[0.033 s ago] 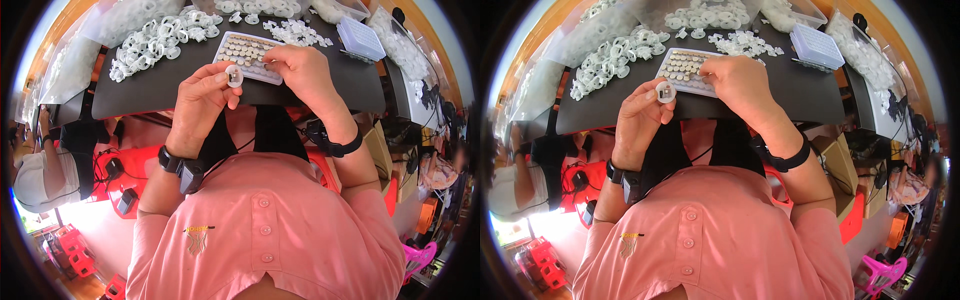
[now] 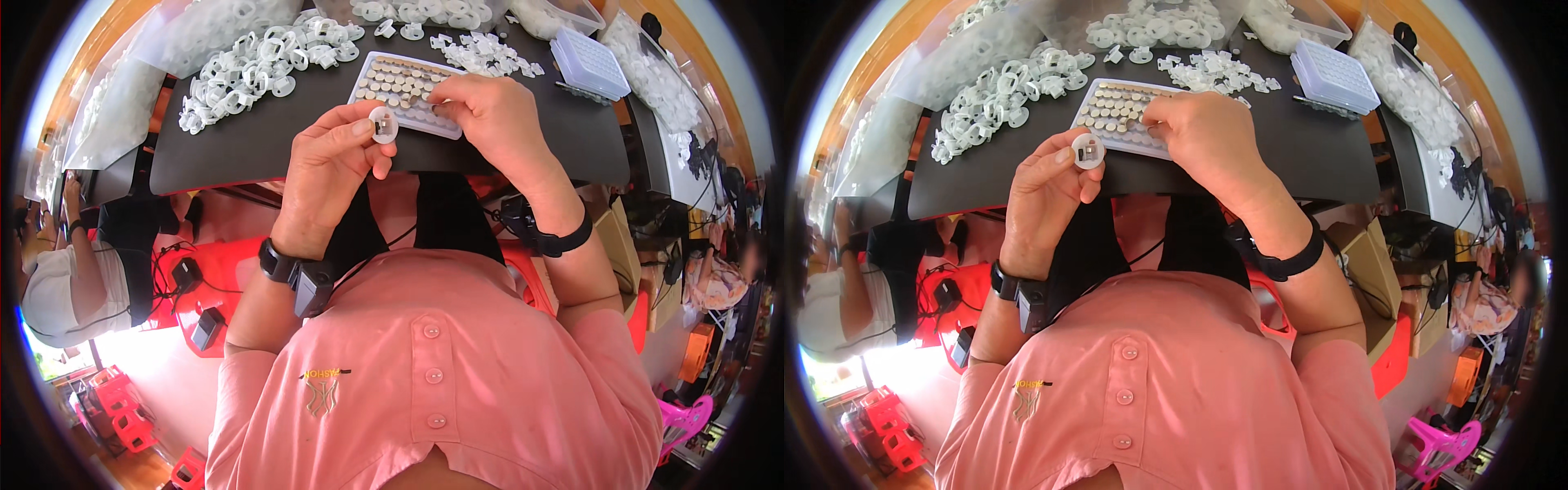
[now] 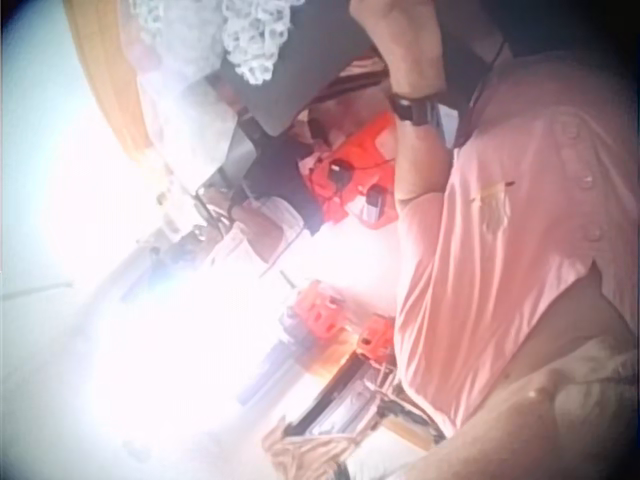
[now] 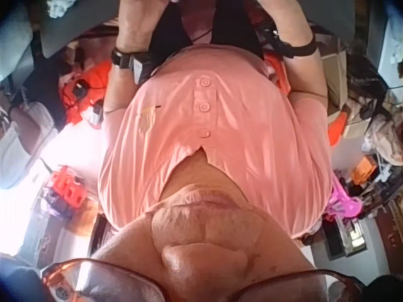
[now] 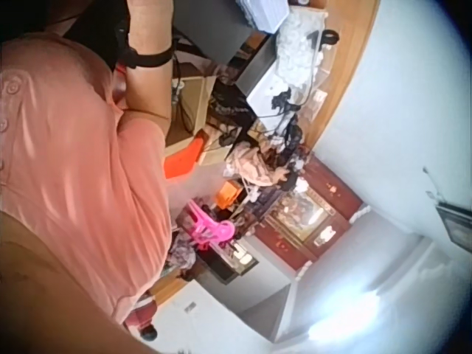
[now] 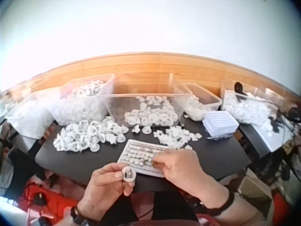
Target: Manually assemble small white plastic rings and components into a grid-based assembly tray.
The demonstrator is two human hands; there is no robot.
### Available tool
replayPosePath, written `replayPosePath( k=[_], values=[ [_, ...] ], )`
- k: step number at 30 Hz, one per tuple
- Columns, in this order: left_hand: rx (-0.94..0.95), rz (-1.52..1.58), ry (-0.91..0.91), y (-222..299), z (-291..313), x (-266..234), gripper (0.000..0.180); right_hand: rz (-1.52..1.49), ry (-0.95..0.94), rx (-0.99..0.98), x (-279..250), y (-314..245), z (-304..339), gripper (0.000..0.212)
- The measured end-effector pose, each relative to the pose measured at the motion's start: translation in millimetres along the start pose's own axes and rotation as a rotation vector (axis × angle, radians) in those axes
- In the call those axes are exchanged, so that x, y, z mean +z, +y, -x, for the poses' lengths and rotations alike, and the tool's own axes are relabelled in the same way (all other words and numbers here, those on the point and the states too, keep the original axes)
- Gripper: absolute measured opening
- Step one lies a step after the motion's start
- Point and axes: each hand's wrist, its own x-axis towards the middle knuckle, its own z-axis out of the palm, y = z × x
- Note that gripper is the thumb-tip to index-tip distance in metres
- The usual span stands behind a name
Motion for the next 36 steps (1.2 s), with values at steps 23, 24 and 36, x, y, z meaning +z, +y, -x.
replayPosePath(
  k=[23,24,36],
  values=[
    [0.000,0.029,0.007,1,1,1,0.028,-0.834,0.174,0.051,31,-54,10,0.008],
    [0.000,0.032,0.014,1,1,1,0.028,-1.018,0.082,0.152,29,-55,9,0.007],
    [0.010,0.041,-0.010,0,2,0,0.027,-1.083,-0.125,0.340,18,-46,-5,0.006]
  ],
)
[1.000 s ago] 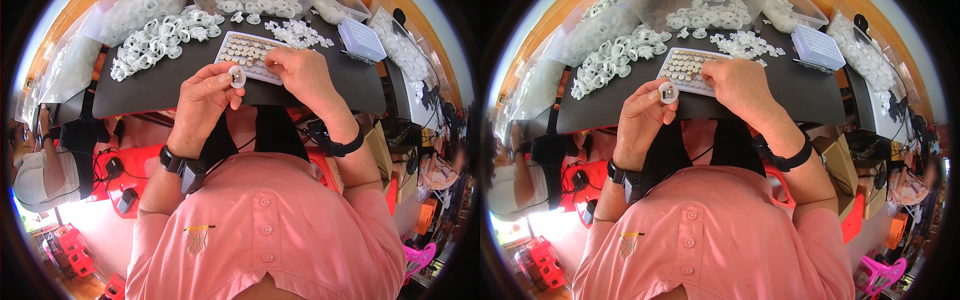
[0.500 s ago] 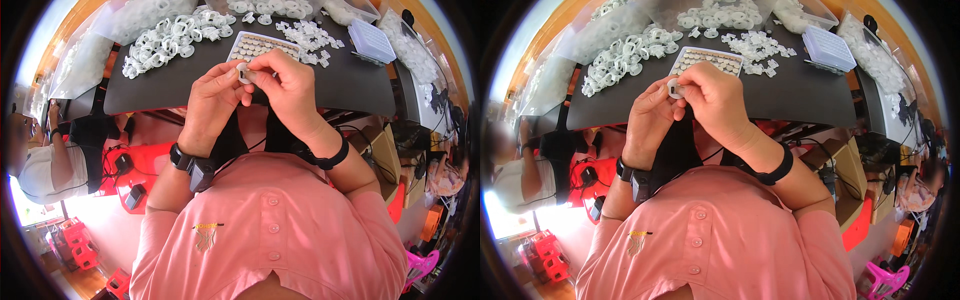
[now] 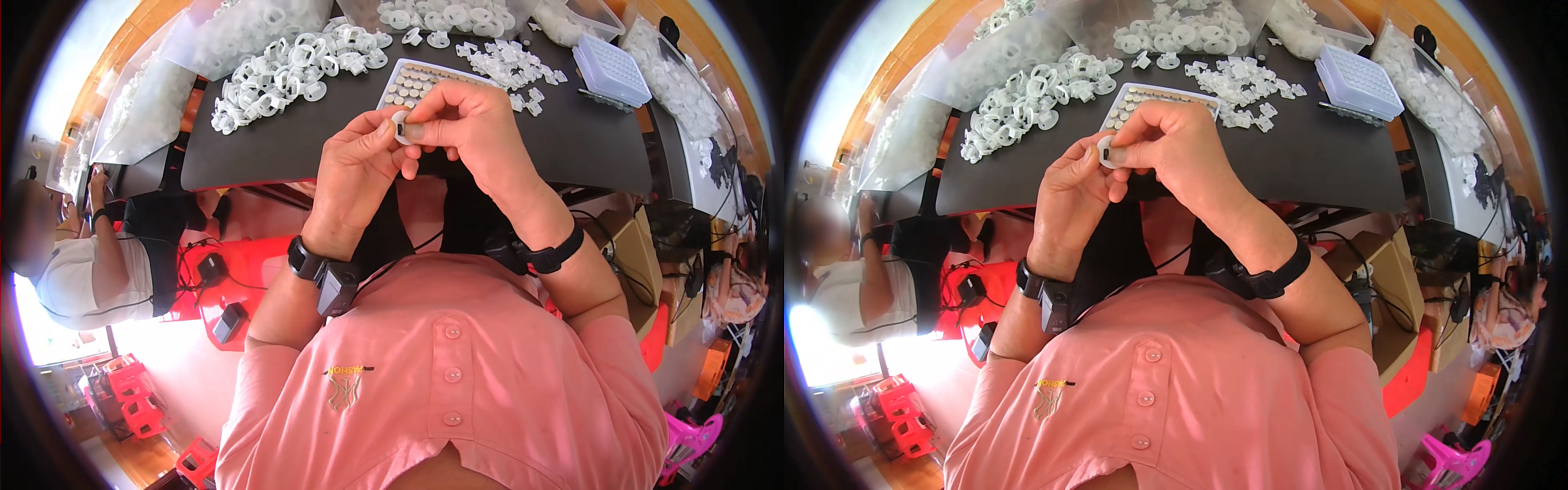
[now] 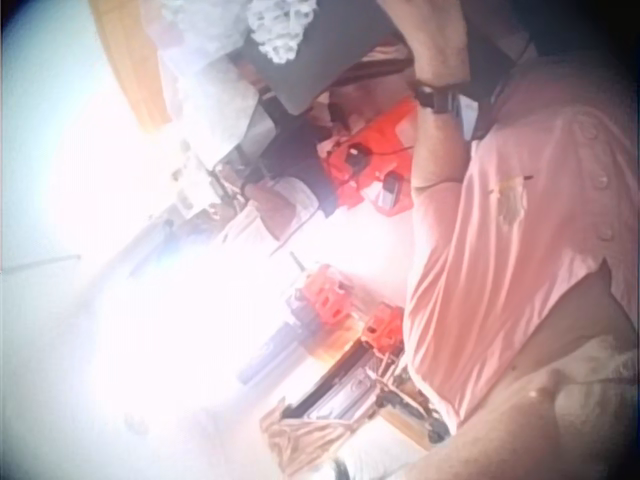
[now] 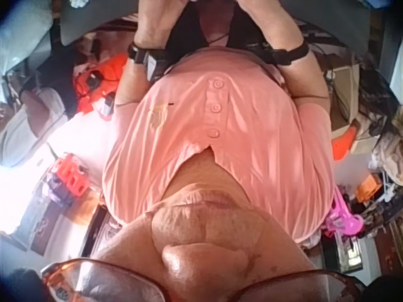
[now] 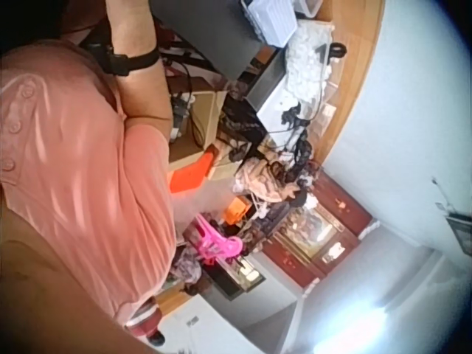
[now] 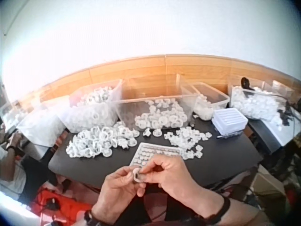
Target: Manually assemble small white plastic rings and components into a grid-based assembly tray.
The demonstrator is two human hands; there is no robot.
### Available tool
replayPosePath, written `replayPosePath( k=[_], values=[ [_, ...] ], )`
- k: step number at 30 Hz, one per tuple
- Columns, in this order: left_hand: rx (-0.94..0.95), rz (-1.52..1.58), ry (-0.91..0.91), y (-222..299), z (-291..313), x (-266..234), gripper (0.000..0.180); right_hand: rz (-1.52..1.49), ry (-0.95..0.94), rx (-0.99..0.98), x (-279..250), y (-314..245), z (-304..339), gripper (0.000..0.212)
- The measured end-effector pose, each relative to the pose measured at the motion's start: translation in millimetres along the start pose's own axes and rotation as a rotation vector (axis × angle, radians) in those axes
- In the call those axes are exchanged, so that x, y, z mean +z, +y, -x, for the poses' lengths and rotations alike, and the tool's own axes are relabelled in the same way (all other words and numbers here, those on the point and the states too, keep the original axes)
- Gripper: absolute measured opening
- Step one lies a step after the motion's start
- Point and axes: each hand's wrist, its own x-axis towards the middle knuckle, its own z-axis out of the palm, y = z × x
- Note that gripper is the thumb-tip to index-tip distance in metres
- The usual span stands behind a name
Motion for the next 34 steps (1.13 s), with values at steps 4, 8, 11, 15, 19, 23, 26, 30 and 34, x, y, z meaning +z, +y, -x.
replayPosePath(
  k=[4,8,11,15,19,23,26,30,34],
  values=[
    [0.023,-0.012,0.002,-2,-1,1,0.027,-0.042,0.005,0.090,-1,0,-4,0.009],
    [0.037,-0.040,0.004,-2,1,1,0.026,-0.106,0.009,0.122,2,0,-5,0.007],
    [0.043,-0.046,-0.008,-2,1,1,0.026,-0.134,0.003,0.170,3,0,-6,0.009],
    [0.033,-0.050,-0.012,-2,2,6,0.026,-0.213,-0.026,0.161,0,2,-2,0.010],
    [0.022,-0.021,-0.086,-1,-3,4,0.027,-0.271,-0.035,0.119,-1,-4,4,0.009],
    [0.031,-0.006,-0.090,-7,-6,16,0.029,-0.212,0.020,0.066,-3,-6,13,0.011],
    [0.059,-0.004,-0.081,-12,-14,24,0.031,-0.133,0.115,-0.014,1,-7,14,0.011],
    [0.037,-0.046,-0.119,-8,-19,29,0.032,0.024,0.200,-0.152,-3,-6,17,0.009],
    [0.095,-0.133,-0.111,-16,-16,11,0.038,0.101,0.161,-0.183,-9,0,22,0.010]
  ],
)
